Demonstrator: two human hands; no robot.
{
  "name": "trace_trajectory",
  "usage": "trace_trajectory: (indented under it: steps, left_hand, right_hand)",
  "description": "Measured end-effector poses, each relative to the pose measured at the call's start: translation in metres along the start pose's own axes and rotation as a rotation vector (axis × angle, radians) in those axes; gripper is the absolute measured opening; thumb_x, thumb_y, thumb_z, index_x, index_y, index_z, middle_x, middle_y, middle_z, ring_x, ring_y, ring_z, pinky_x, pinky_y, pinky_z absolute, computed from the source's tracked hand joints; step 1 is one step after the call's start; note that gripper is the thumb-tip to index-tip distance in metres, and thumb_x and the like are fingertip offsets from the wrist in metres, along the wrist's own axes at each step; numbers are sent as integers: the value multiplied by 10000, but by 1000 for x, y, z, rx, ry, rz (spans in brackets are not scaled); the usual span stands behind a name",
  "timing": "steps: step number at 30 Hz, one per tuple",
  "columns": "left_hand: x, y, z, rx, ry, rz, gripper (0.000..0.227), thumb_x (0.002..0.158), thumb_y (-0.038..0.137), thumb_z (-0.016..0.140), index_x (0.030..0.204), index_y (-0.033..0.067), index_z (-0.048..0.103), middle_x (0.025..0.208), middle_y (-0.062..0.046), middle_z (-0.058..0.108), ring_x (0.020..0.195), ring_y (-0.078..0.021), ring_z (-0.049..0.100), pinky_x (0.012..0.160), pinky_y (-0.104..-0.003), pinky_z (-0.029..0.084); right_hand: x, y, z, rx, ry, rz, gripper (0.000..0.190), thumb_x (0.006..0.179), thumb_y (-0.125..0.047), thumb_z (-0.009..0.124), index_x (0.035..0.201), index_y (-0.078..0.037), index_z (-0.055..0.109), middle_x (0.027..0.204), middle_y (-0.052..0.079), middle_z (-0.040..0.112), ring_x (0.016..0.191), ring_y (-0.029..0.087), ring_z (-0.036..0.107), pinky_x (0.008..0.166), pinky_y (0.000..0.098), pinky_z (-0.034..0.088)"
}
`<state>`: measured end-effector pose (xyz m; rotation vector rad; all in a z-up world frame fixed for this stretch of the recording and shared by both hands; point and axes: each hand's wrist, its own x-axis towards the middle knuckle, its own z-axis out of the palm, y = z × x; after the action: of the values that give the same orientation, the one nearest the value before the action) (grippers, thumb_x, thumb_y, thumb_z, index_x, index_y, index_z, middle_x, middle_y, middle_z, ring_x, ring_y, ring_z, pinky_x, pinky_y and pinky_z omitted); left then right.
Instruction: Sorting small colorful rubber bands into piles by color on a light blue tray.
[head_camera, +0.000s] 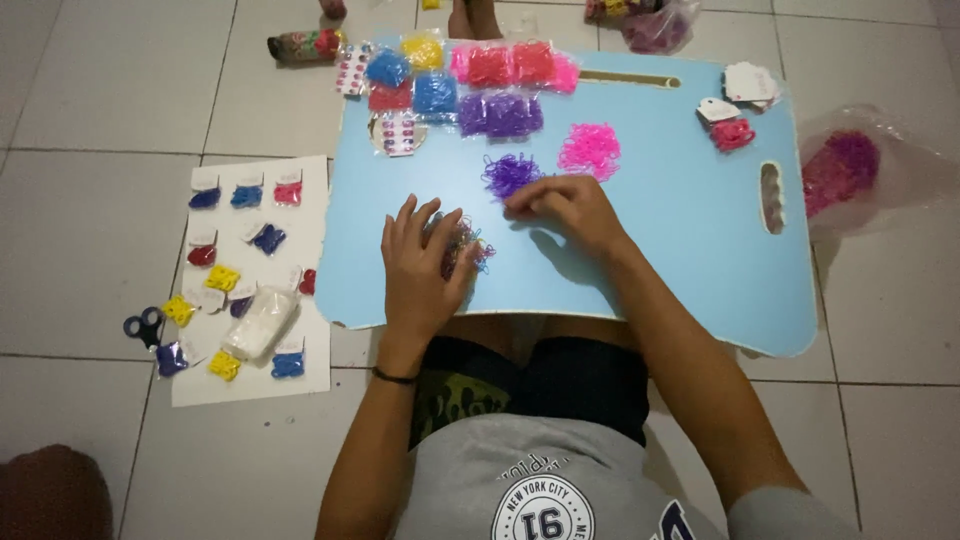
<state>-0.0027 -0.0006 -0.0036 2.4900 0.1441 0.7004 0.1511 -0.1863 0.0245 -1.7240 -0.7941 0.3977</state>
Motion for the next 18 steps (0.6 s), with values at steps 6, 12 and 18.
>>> trace_trajectory:
  steps: [6, 12, 18]
  left_hand:
    - [-2, -5, 3, 5, 10, -18, 422, 983, 363, 672, 1366, 190, 634, 1411, -168, 548, 1444, -431, 402, 1185, -701, 189]
    - [2, 2, -6, 0, -21, -24, 411, 1011, 375, 645, 1372, 180, 622, 1419, -177, 541, 1449, -423, 400, 1193, -688, 182]
    - [0, -9, 5, -45, -7, -19, 500, 978, 487, 648, 1396, 216, 614, 1424, -164, 551, 1447, -423, 403, 1187, -696, 176]
  right_hand:
    - [14, 10, -15, 214, -70, 73, 304, 840, -106, 532, 946, 9, 793, 857, 233, 746, 791, 311, 759, 795, 429, 617]
    - [10, 6, -15, 180, -132, -18, 301, 822, -75, 527, 956, 3, 785, 893, 225, 755, 822, 322, 757, 840, 458, 601]
    - [10, 52, -80, 313, 338, -180, 259, 921, -159, 583, 950, 49, 734, 874, 201, 727, 759, 246, 733, 749, 361, 637]
